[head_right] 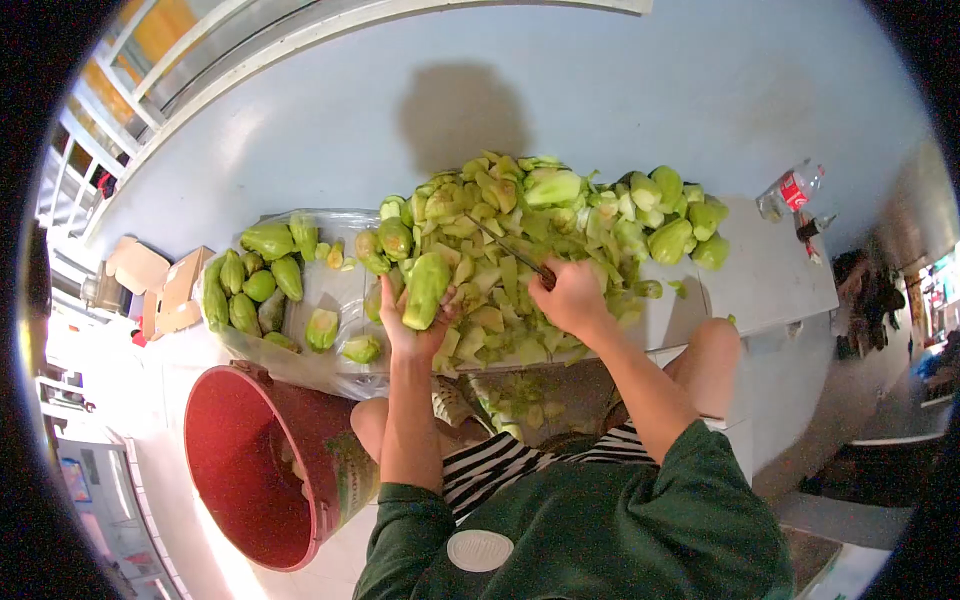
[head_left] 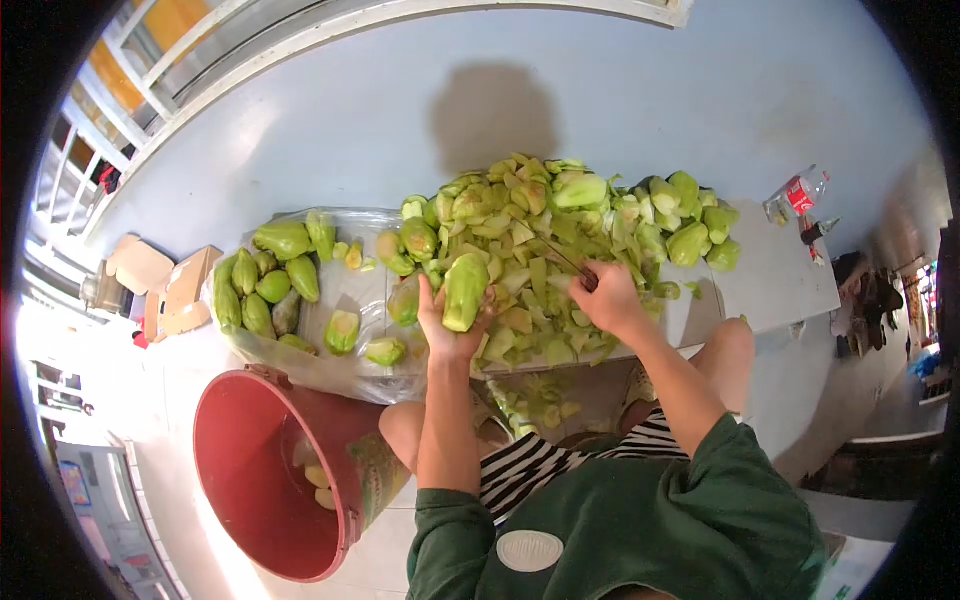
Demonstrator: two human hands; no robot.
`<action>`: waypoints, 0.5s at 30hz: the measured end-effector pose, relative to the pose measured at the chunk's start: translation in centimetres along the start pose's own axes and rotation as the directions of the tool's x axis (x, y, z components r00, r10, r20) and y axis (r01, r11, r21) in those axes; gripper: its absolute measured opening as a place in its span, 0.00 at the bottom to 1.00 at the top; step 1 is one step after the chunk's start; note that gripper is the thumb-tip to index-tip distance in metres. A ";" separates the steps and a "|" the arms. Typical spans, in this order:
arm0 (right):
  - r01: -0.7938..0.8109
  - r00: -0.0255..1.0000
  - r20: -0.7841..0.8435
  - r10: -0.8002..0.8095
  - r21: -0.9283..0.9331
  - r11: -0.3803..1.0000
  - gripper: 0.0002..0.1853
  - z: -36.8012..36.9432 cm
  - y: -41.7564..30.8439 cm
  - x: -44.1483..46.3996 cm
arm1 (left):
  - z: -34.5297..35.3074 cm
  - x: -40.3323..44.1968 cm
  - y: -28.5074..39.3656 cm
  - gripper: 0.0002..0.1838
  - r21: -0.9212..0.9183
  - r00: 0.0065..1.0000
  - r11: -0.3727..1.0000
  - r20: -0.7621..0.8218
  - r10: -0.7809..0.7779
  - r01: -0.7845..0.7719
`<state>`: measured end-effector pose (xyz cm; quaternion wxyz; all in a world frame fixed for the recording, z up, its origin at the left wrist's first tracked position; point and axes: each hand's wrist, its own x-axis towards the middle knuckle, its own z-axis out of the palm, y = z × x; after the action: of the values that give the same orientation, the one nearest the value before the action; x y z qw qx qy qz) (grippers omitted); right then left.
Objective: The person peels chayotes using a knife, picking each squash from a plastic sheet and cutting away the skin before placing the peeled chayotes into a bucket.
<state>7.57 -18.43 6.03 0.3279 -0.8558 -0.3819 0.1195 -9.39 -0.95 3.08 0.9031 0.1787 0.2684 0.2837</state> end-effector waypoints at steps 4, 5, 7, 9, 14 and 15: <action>0.101 0.981 -0.169 -0.100 0.001 0.995 0.15 -0.1 1.7 -1.3 | -2.0 1.5 -0.6 0.33 -0.153 0.956 0.981 0.284 -0.068 0.116; 0.066 0.985 -0.162 -0.065 0.000 0.998 0.15 -0.4 2.4 -1.7 | -1.9 1.6 -0.7 0.33 -0.180 0.949 0.977 0.310 -0.053 0.113; 0.027 0.988 -0.153 -0.029 -0.011 1.000 0.15 -1.8 3.6 -2.7 | -2.0 1.8 -1.1 0.29 -0.218 0.931 0.970 0.364 -0.024 0.110; -0.123 0.991 -0.043 0.129 0.116 0.986 0.17 -3.7 4.9 -3.8 | -1.8 2.1 -1.5 0.26 -0.134 0.969 0.988 0.246 -0.036 0.071; -0.224 0.951 -0.119 0.284 0.365 0.904 0.15 -6.9 14.1 -8.0 | 1.0 3.0 -5.7 0.19 0.378 1.000 0.926 -0.016 -0.010 0.015; -0.292 0.907 -0.114 0.406 0.525 0.800 0.13 -7.9 14.5 -8.9 | 1.3 3.4 -7.0 0.23 0.482 0.996 0.875 0.059 -0.072 0.035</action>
<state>13.45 -35.81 2.19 0.5489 -0.8060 -0.1343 0.1762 -3.31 -4.51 -0.53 0.8473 0.4002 0.3013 0.1764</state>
